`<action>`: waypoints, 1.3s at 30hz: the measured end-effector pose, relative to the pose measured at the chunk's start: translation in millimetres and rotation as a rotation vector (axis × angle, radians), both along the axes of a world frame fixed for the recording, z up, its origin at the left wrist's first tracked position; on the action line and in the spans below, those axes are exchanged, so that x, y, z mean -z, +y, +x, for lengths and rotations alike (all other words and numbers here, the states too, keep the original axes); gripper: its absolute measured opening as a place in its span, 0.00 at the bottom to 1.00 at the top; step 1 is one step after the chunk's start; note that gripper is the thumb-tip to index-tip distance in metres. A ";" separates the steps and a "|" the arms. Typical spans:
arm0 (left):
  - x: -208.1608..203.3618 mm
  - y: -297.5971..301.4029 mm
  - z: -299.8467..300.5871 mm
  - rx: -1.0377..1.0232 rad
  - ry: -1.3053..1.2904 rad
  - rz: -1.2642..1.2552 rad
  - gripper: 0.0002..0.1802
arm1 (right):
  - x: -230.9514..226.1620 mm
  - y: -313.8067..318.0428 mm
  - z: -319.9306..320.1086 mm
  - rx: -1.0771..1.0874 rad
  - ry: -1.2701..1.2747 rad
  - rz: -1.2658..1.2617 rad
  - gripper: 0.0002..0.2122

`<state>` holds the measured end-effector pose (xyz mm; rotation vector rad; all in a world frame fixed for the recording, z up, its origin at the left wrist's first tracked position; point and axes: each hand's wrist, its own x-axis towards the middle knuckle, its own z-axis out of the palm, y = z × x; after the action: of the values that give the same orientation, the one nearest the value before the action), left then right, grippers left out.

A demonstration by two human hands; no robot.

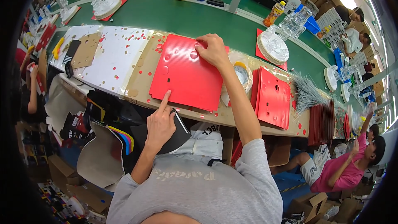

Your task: Applying small circular components or labels to red plastic folders on an assembly line.

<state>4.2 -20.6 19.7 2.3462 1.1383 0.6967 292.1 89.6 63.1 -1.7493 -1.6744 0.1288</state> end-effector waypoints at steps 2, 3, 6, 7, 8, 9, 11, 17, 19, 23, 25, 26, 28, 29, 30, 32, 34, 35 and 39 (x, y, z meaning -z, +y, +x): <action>1.2 0.2 0.3 0.002 -0.003 0.003 0.07 | 5.1 2.7 -0.6 -0.013 -0.100 0.035 0.13; 2.8 -1.4 0.9 0.000 -0.009 0.011 0.07 | 10.5 3.0 -0.6 -0.021 -0.119 0.064 0.13; 9.4 -6.2 4.0 -0.005 -0.018 0.034 0.07 | 24.1 4.1 0.6 -0.039 -0.159 0.096 0.13; 10.8 -5.8 4.9 -0.006 -0.019 0.048 0.07 | 28.7 4.0 0.4 -0.021 -0.160 0.071 0.13; 10.8 -4.4 4.8 -0.009 -0.020 0.053 0.07 | 32.6 5.1 0.6 -0.004 -0.160 0.047 0.13; 9.6 -4.3 5.0 -0.005 -0.018 0.040 0.07 | 34.7 6.8 1.2 0.000 -0.138 0.035 0.12; 9.5 -4.7 5.3 0.004 -0.005 0.028 0.07 | 41.2 10.8 5.4 0.004 -0.080 -0.015 0.12; 13.1 -5.1 5.6 -0.002 0.002 0.048 0.07 | 50.7 22.2 5.2 0.112 0.048 -0.143 0.12; 12.4 -5.2 6.6 -0.004 0.004 0.049 0.07 | 51.5 24.7 7.3 0.127 0.048 -0.105 0.12; 12.6 -5.5 7.3 -0.002 0.015 0.036 0.07 | 44.7 24.5 6.1 0.144 0.099 -0.157 0.11; 13.6 -5.6 7.2 -0.003 0.008 0.040 0.07 | 36.6 23.0 7.0 0.172 0.139 -0.211 0.11; 14.0 -5.6 7.5 -0.003 0.002 0.044 0.07 | 32.0 22.2 8.8 0.179 0.164 -0.196 0.12; 11.6 -6.3 6.4 -0.005 0.004 0.039 0.07 | 21.2 18.6 9.8 0.185 0.190 -0.184 0.14; 10.2 -6.4 5.9 -0.008 0.004 0.036 0.08 | 15.2 16.1 11.4 0.103 0.178 -0.201 0.16; 9.3 -6.4 6.1 -0.007 0.004 0.034 0.08 | 8.2 13.8 12.3 0.020 0.164 -0.218 0.20; 7.5 -5.8 5.6 -0.017 -0.002 0.032 0.07 | -3.7 10.1 9.8 0.000 0.171 -0.246 0.22; 2.8 -3.9 6.4 -0.016 -0.007 0.019 0.07 | -10.1 2.8 8.9 -0.040 0.156 -0.194 0.23; 1.6 -3.8 6.5 -0.018 -0.011 0.008 0.07 | -8.9 0.6 8.5 -0.040 0.154 -0.194 0.23; 1.1 -1.6 8.1 -0.016 -0.002 0.012 0.07 | -10.6 -2.0 6.0 -0.045 0.155 -0.148 0.24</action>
<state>12.2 -22.3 18.6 2.3481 1.1567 0.7130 298.1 87.7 73.7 -1.7605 -1.6267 0.4076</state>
